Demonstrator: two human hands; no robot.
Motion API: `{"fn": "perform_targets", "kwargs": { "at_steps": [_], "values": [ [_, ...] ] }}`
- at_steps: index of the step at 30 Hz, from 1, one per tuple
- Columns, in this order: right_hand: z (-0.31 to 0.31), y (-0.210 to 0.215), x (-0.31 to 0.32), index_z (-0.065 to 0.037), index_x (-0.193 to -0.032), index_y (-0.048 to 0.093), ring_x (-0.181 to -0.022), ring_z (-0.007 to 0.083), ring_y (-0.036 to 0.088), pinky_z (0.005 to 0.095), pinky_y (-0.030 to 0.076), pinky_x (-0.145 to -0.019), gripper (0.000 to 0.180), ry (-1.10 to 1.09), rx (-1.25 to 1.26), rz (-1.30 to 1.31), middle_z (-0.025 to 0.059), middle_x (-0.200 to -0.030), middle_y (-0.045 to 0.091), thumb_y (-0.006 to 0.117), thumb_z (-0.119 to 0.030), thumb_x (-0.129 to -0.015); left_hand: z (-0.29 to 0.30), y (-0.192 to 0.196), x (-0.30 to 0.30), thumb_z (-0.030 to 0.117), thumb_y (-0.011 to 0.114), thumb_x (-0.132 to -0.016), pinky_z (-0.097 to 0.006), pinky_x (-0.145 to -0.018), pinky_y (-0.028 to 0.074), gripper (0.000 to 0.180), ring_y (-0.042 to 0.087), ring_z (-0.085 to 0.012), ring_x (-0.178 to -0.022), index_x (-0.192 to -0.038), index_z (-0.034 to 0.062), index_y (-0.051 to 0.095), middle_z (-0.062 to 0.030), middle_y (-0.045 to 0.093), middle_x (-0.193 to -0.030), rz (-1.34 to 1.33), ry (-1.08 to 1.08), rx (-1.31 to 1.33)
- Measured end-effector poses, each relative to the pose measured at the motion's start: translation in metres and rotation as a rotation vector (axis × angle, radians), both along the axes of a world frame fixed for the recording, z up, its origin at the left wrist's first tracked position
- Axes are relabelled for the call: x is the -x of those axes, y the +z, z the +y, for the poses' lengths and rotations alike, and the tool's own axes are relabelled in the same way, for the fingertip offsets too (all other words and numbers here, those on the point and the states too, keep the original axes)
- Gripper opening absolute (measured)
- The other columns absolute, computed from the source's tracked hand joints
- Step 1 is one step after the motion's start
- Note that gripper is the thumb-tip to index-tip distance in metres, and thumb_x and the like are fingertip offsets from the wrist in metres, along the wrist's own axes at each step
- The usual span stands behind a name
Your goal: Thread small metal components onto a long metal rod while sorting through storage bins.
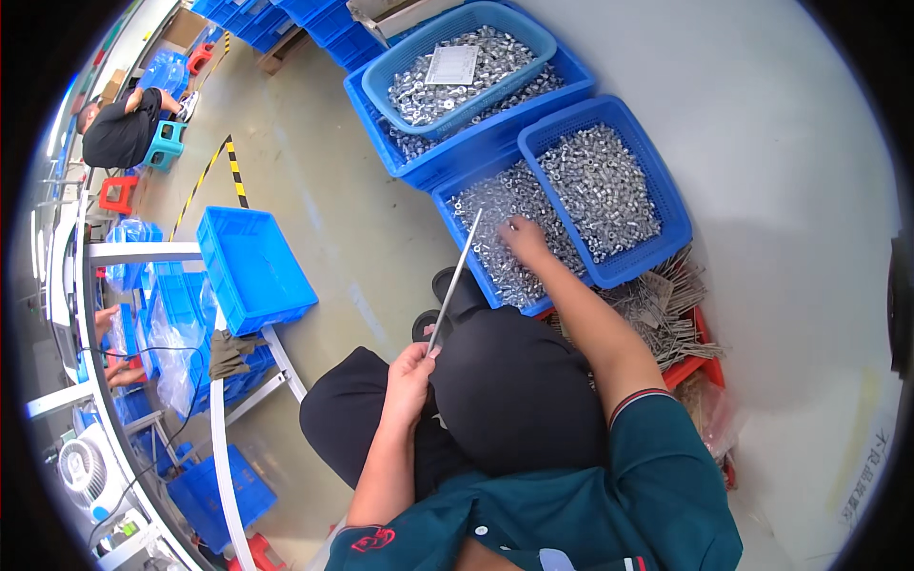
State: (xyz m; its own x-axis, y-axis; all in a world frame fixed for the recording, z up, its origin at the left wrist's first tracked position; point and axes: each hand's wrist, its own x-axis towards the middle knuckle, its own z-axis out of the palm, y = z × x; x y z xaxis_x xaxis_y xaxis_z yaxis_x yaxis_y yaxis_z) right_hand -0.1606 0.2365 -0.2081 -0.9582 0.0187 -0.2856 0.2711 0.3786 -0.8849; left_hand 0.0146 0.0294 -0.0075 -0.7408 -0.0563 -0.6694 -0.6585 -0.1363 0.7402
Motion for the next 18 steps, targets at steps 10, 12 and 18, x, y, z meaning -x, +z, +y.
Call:
{"fn": "perform_targets", "kwargs": {
  "at_steps": [10, 12, 18],
  "values": [
    [0.005, 0.053, -0.008, -0.007, -0.105, 0.053, -0.06, 0.017, 0.054, 0.0194, 0.036, -0.035, 0.025, -0.178, 1.611, -0.673, 0.015, -0.094, 0.059, 0.047, -0.025, -0.089, -0.01, 0.003, -0.002, 0.011, 0.055, -0.087, -0.019, -0.065, 0.038, 0.015, 0.05, -0.0051, -0.071, -0.096, -0.0008, 0.058, 0.0006, 0.058, -0.081, -0.022, -0.002, 0.01],
    [0.013, 0.049, -0.008, -0.006, -0.105, 0.054, -0.076, 0.0256, 0.063, 0.0237, 0.048, -0.042, 0.028, -0.104, 1.711, -0.605, 0.0204, -0.104, 0.058, 0.046, -0.026, -0.088, -0.003, 0.004, 0.001, 0.011, 0.055, -0.087, -0.019, -0.064, 0.039, 0.015, 0.05, -0.0053, -0.071, -0.096, -0.0008, 0.058, 0.0004, 0.059, -0.081, -0.014, -0.006, -0.018],
    [0.004, 0.033, -0.001, -0.001, -0.109, 0.053, -0.073, 0.0227, 0.06, 0.0252, 0.051, -0.048, 0.031, -0.203, 1.569, -0.726, 0.0163, -0.093, 0.059, 0.045, -0.023, -0.088, 0.0, 0.005, 0.002, 0.011, 0.054, -0.088, -0.019, -0.064, 0.04, 0.015, 0.052, -0.0059, -0.071, -0.095, -0.0007, 0.058, -0.0006, 0.06, -0.08, -0.012, 0.017, -0.054]
  ]
}}
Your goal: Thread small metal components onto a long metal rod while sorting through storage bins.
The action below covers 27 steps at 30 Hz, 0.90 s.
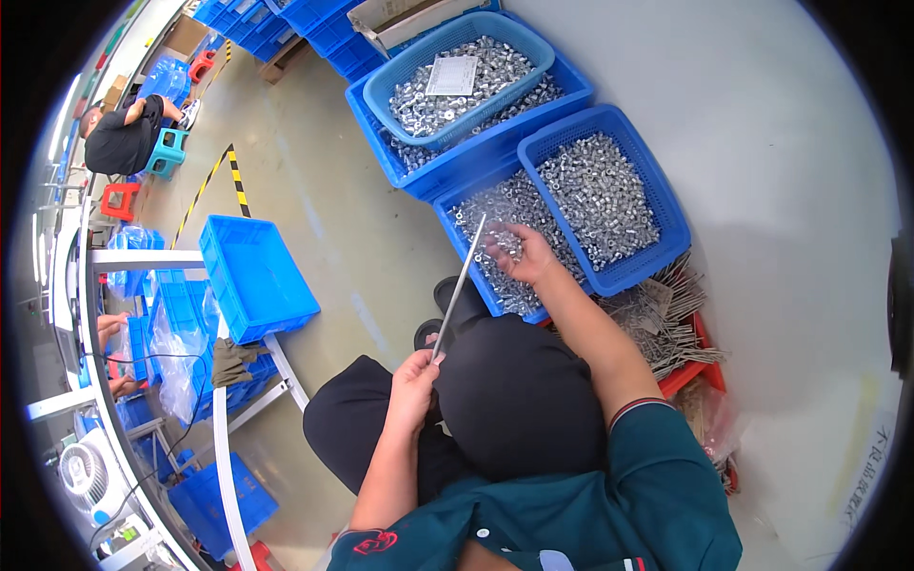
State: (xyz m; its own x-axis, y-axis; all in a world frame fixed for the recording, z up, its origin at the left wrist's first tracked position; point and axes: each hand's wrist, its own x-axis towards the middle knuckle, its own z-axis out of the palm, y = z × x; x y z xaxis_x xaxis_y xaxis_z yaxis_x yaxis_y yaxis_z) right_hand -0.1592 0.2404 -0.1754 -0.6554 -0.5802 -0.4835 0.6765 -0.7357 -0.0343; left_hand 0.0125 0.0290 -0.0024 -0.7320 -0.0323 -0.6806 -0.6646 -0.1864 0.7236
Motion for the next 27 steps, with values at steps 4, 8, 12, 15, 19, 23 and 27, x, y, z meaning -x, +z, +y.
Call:
{"fn": "perform_targets", "kwargs": {
  "at_steps": [4, 8, 12, 15, 19, 23, 27],
  "values": [
    [0.009, 0.014, -0.003, -0.004, -0.105, 0.054, -0.064, 0.0183, 0.056, 0.0211, 0.044, -0.043, 0.026, 0.077, 0.133, 0.168, 0.013, -0.086, 0.057, 0.046, -0.024, -0.089, 0.002, -0.001, -0.001, 0.012, 0.054, -0.087, -0.018, -0.048, 0.033, 0.013, 0.045, -0.0029, -0.053, -0.094, 0.0024, 0.059, 0.0036, 0.055, -0.069, -0.012, 0.002, 0.071],
    [0.004, 0.049, -0.01, -0.004, -0.104, 0.054, -0.071, 0.0195, 0.059, 0.0214, 0.047, -0.047, 0.024, 0.035, -0.091, 0.202, 0.014, -0.093, 0.058, 0.047, -0.017, -0.086, -0.007, 0.004, -0.004, 0.015, 0.055, -0.087, -0.018, -0.037, 0.022, 0.011, 0.035, -0.0016, -0.041, -0.091, 0.0061, 0.059, 0.0069, 0.048, -0.059, -0.057, -0.012, 0.1],
    [0.017, 0.023, -0.005, -0.003, -0.106, 0.054, -0.071, 0.0187, 0.06, 0.0228, 0.048, -0.047, 0.026, 0.069, -0.387, 0.159, 0.012, -0.095, 0.059, 0.049, -0.017, -0.084, 0.004, 0.002, 0.0, 0.018, 0.055, -0.087, -0.018, -0.038, 0.023, 0.012, 0.036, -0.0017, -0.041, -0.089, 0.0066, 0.059, 0.0068, 0.048, -0.058, -0.033, -0.021, 0.103],
    [0.011, 0.027, -0.002, -0.004, -0.105, 0.054, -0.067, 0.0162, 0.056, 0.0222, 0.044, -0.043, 0.024, 0.056, -0.216, 0.174, 0.0111, -0.091, 0.058, 0.049, -0.019, -0.087, 0.0, 0.011, -0.002, 0.019, 0.056, -0.087, -0.018, -0.038, 0.023, 0.013, 0.036, -0.0016, -0.041, -0.089, 0.0067, 0.059, 0.0072, 0.047, -0.057, -0.012, -0.04, 0.081],
    [0.007, 0.043, 0.0, -0.003, -0.101, 0.054, -0.057, 0.0131, 0.047, 0.0194, 0.034, -0.038, 0.021, 0.084, -0.125, 0.135, 0.0089, -0.083, 0.055, 0.048, -0.019, -0.089, -0.005, 0.014, -0.004, 0.02, 0.057, -0.087, -0.018, -0.04, 0.023, 0.016, 0.035, -0.001, -0.044, -0.089, 0.0051, 0.059, 0.0079, 0.047, -0.059, 0.007, -0.053, 0.087],
    [0.008, 0.063, -0.003, -0.005, -0.093, 0.051, -0.052, 0.0072, 0.04, 0.0158, 0.027, -0.036, 0.018, 0.172, -0.103, 0.152, 0.0036, -0.076, 0.048, 0.051, -0.022, -0.09, 0.0, 0.02, -0.006, 0.02, 0.057, -0.087, -0.018, -0.046, 0.027, 0.018, 0.038, -0.001, -0.053, -0.09, 0.0021, 0.06, 0.0067, 0.05, -0.067, 0.059, -0.063, 0.11],
    [0.009, 0.1, -0.003, -0.005, -0.092, 0.053, -0.053, 0.0085, 0.044, 0.0157, 0.029, -0.035, 0.015, 0.211, -0.142, 0.185, 0.0056, -0.081, 0.053, 0.053, -0.019, -0.087, -0.004, 0.012, -0.014, 0.018, 0.057, -0.086, -0.018, -0.052, 0.032, 0.018, 0.041, -0.0018, -0.06, -0.09, 0.0011, 0.06, 0.0052, 0.052, -0.071, 0.179, -0.067, 0.115]
  ]
}}
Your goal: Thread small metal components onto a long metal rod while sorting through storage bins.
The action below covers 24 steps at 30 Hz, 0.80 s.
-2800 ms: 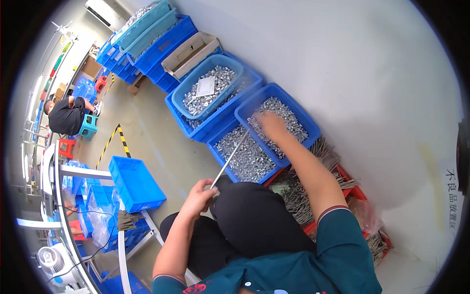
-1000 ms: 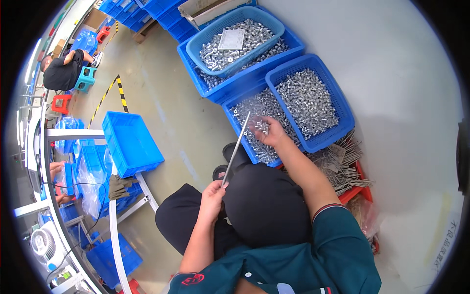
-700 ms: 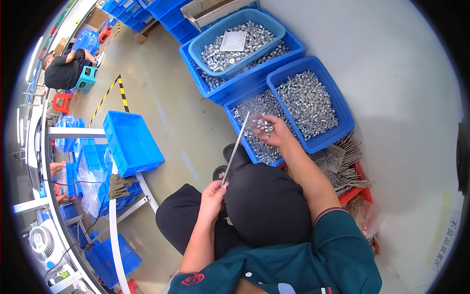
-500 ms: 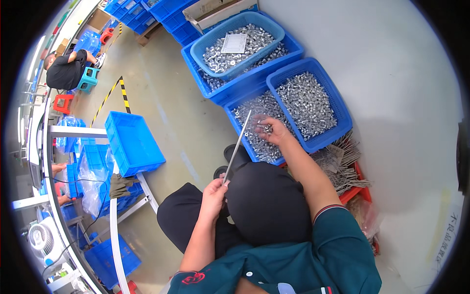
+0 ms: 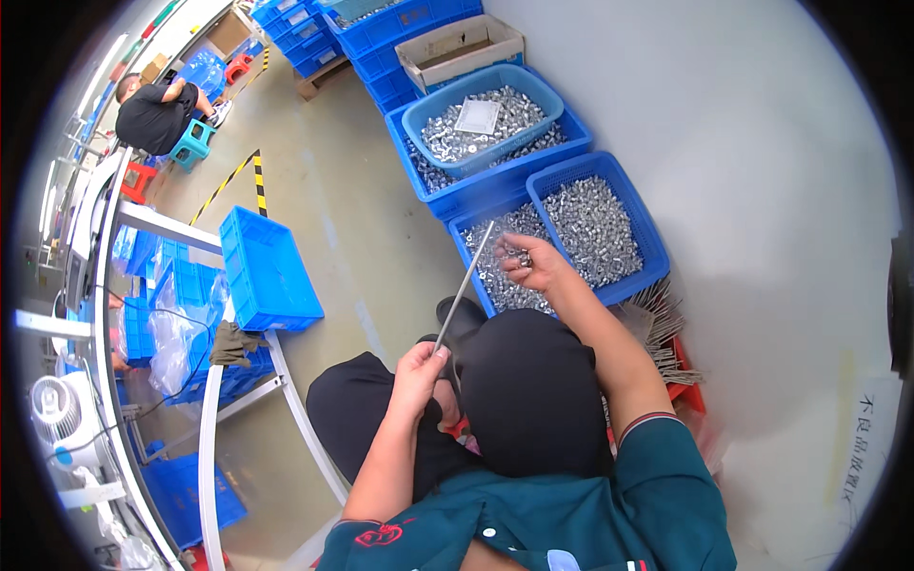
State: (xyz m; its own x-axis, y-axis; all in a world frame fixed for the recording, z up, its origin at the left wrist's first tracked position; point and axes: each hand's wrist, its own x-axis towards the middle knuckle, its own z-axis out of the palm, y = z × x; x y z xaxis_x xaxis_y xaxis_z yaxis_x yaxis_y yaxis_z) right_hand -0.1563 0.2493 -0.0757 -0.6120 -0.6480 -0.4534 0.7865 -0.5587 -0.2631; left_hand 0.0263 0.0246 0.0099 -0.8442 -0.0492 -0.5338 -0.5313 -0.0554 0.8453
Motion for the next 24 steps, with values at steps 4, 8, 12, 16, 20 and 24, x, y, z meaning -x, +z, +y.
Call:
{"fn": "perform_targets", "kwargs": {
  "at_steps": [4, 8, 12, 16, 20, 24],
  "values": [
    [0.001, 0.047, 0.002, -0.002, -0.096, 0.054, -0.06, 0.0116, 0.049, 0.0165, 0.033, -0.036, 0.017, 0.001, -0.147, 0.064, 0.0117, -0.09, 0.058, 0.054, -0.014, -0.084, -0.009, -0.003, -0.008, 0.019, 0.057, -0.086, -0.019, -0.047, 0.028, 0.016, 0.037, -0.0023, -0.052, -0.088, 0.0035, 0.059, 0.0061, 0.046, -0.062, 0.055, -0.004, 0.016],
    [0.009, 0.08, 0.009, -0.001, -0.1, 0.053, -0.055, 0.0125, 0.047, 0.0173, 0.032, -0.035, 0.028, 0.045, -0.121, 0.1, 0.0118, -0.086, 0.057, 0.044, -0.026, -0.088, -0.006, 0.0, -0.009, 0.015, 0.059, -0.085, -0.018, -0.057, 0.034, 0.015, 0.042, -0.0023, -0.064, -0.089, 0.0001, 0.06, 0.0056, 0.052, -0.072, 0.093, -0.002, -0.06],
    [0.011, 0.108, 0.008, -0.002, -0.097, 0.052, -0.052, 0.0111, 0.045, 0.0169, 0.029, -0.033, 0.025, 0.043, -0.22, 0.119, 0.0099, -0.082, 0.056, 0.045, -0.024, -0.089, -0.005, 0.003, -0.011, 0.014, 0.059, -0.085, -0.018, -0.055, 0.033, 0.014, 0.042, -0.0019, -0.062, -0.088, 0.0004, 0.059, 0.0062, 0.051, -0.071, 0.164, 0.004, -0.068],
    [0.013, 0.133, 0.007, -0.003, -0.091, 0.052, -0.049, 0.0067, 0.042, 0.0148, 0.027, -0.033, 0.013, 0.112, -0.315, 0.159, 0.0065, -0.078, 0.054, 0.051, -0.015, -0.087, -0.008, 0.004, -0.012, 0.014, 0.059, -0.085, -0.018, -0.058, 0.034, 0.014, 0.043, -0.0022, -0.064, -0.088, 0.0, 0.059, 0.0057, 0.051, -0.072, 0.211, -0.055, -0.095],
    [0.017, 0.147, 0.003, -0.004, -0.091, 0.052, -0.049, 0.0053, 0.041, 0.0147, 0.026, -0.033, 0.016, 0.071, -0.409, 0.196, 0.006, -0.077, 0.054, 0.052, -0.02, -0.088, -0.008, 0.007, -0.014, 0.013, 0.058, -0.085, -0.018, -0.06, 0.036, 0.014, 0.045, -0.0028, -0.067, -0.09, -0.0003, 0.059, 0.0048, 0.052, -0.074, 0.263, -0.06, -0.117],
    [0.016, 0.163, 0.0, -0.004, -0.091, 0.052, -0.049, 0.0052, 0.04, 0.0147, 0.025, -0.034, 0.02, 0.028, -0.411, 0.169, 0.0056, -0.078, 0.053, 0.052, -0.024, -0.089, -0.009, 0.005, -0.015, 0.021, 0.059, -0.085, -0.018, -0.039, 0.022, 0.017, 0.032, -0.0005, -0.044, -0.09, 0.0043, 0.059, 0.0073, 0.046, -0.06, 0.382, -0.058, -0.113]
  ]
}}
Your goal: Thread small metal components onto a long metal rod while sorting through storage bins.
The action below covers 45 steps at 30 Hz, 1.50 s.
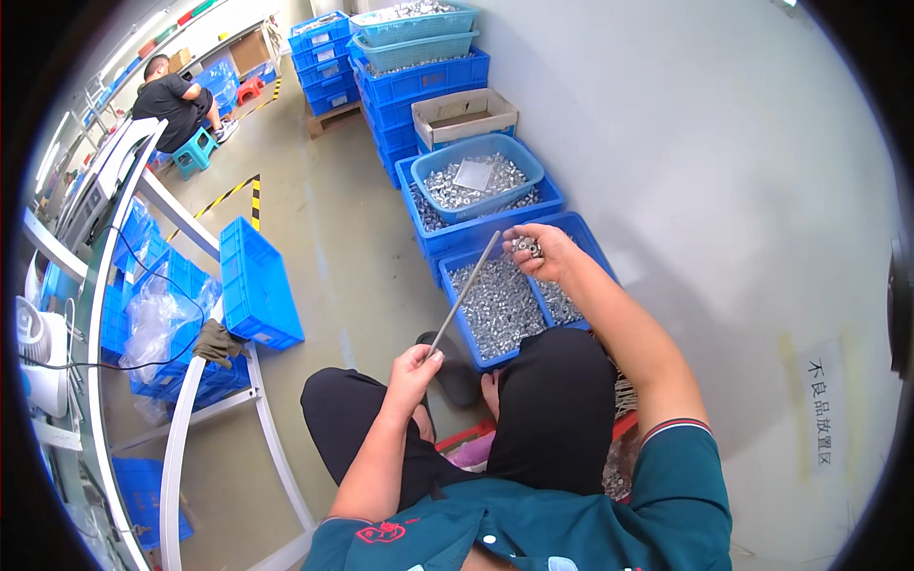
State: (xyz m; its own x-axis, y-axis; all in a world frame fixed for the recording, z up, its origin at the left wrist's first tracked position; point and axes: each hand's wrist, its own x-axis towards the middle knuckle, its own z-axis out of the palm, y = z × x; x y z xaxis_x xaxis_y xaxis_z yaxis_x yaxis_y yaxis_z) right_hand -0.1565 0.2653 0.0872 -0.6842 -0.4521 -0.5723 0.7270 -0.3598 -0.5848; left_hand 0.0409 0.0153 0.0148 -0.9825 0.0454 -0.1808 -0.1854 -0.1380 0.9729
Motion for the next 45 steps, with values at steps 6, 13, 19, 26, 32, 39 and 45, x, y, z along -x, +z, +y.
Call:
{"fn": "perform_targets", "kwargs": {
  "at_steps": [6, 13, 19, 26, 32, 39, 45],
  "values": [
    [-0.004, 0.027, -0.006, -0.006, -0.096, 0.054, -0.05, 0.005, 0.038, 0.0142, 0.025, -0.036, 0.027, 0.079, -0.067, 0.084, 0.0022, -0.075, 0.049, 0.051, -0.032, -0.09, -0.005, 0.005, -0.003, 0.022, 0.059, -0.084, -0.019, -0.038, 0.022, 0.018, 0.032, -0.0007, -0.043, -0.089, 0.0047, 0.059, 0.0071, 0.045, -0.059, -0.009, -0.012, -0.035],
    [-0.005, 0.034, -0.003, -0.008, -0.104, 0.055, -0.05, 0.004, 0.037, 0.0143, 0.025, -0.037, 0.035, 0.067, -0.031, 0.115, 0.0, -0.074, 0.046, 0.052, -0.039, -0.089, -0.002, 0.01, 0.001, 0.022, 0.059, -0.084, -0.018, -0.039, 0.024, 0.018, 0.033, -0.001, -0.043, -0.089, 0.0047, 0.059, 0.0071, 0.046, -0.06, 0.034, -0.042, -0.077],
    [0.0, 0.023, -0.007, -0.006, -0.103, 0.054, -0.051, 0.0054, 0.04, 0.015, 0.026, -0.034, 0.039, 0.038, 0.117, 0.054, 0.0021, -0.074, 0.051, 0.054, -0.041, -0.087, 0.003, 0.004, 0.008, 0.021, 0.059, -0.085, -0.018, -0.039, 0.024, 0.017, 0.034, -0.001, -0.044, -0.088, 0.0047, 0.059, 0.007, 0.047, -0.062, 0.051, -0.056, -0.092],
    [-0.006, 0.02, -0.008, -0.007, -0.103, 0.056, -0.048, 0.005, 0.037, 0.0157, 0.024, -0.035, 0.036, 0.024, 0.121, 0.077, -0.0002, -0.068, 0.044, 0.061, -0.037, -0.083, 0.004, 0.004, 0.013, 0.018, 0.052, -0.089, -0.017, -0.048, 0.028, 0.018, 0.036, -0.0003, -0.053, -0.084, 0.0028, 0.059, 0.0079, 0.045, -0.062, -0.064, -0.127, -0.057],
    [-0.007, 0.018, -0.003, -0.009, -0.104, 0.057, -0.048, 0.0048, 0.035, 0.0157, 0.022, -0.035, 0.035, 0.006, 0.081, 0.095, -0.0007, -0.067, 0.042, 0.062, -0.037, -0.083, 0.012, -0.006, 0.018, 0.026, 0.051, -0.09, -0.018, -0.039, 0.021, 0.023, 0.029, -0.0012, -0.043, -0.084, 0.0057, 0.059, 0.0086, 0.035, -0.051, -0.003, -0.124, -0.082],
    [-0.009, 0.024, -0.007, -0.01, -0.106, 0.057, -0.048, 0.0044, 0.034, 0.0153, 0.022, -0.038, 0.032, -0.012, 0.015, 0.126, -0.0013, -0.068, 0.042, 0.061, -0.034, -0.084, 0.014, -0.002, 0.023, 0.027, 0.049, -0.091, -0.019, -0.038, 0.019, 0.024, 0.027, -0.0013, -0.041, -0.082, 0.0057, 0.057, 0.0085, 0.034, -0.05, -0.033, -0.097, -0.104],
    [-0.011, 0.03, -0.014, -0.007, -0.108, 0.057, -0.049, 0.0038, 0.033, 0.016, 0.022, -0.038, 0.029, 0.058, -0.127, 0.309, -0.0023, -0.068, 0.041, 0.059, -0.027, -0.086, 0.018, -0.013, 0.025, 0.02, 0.049, -0.091, -0.018, -0.042, 0.022, 0.021, 0.03, -0.0006, -0.046, -0.079, 0.0047, 0.057, 0.0089, 0.038, -0.054, -0.023, -0.059, -0.106]
  ]
}}
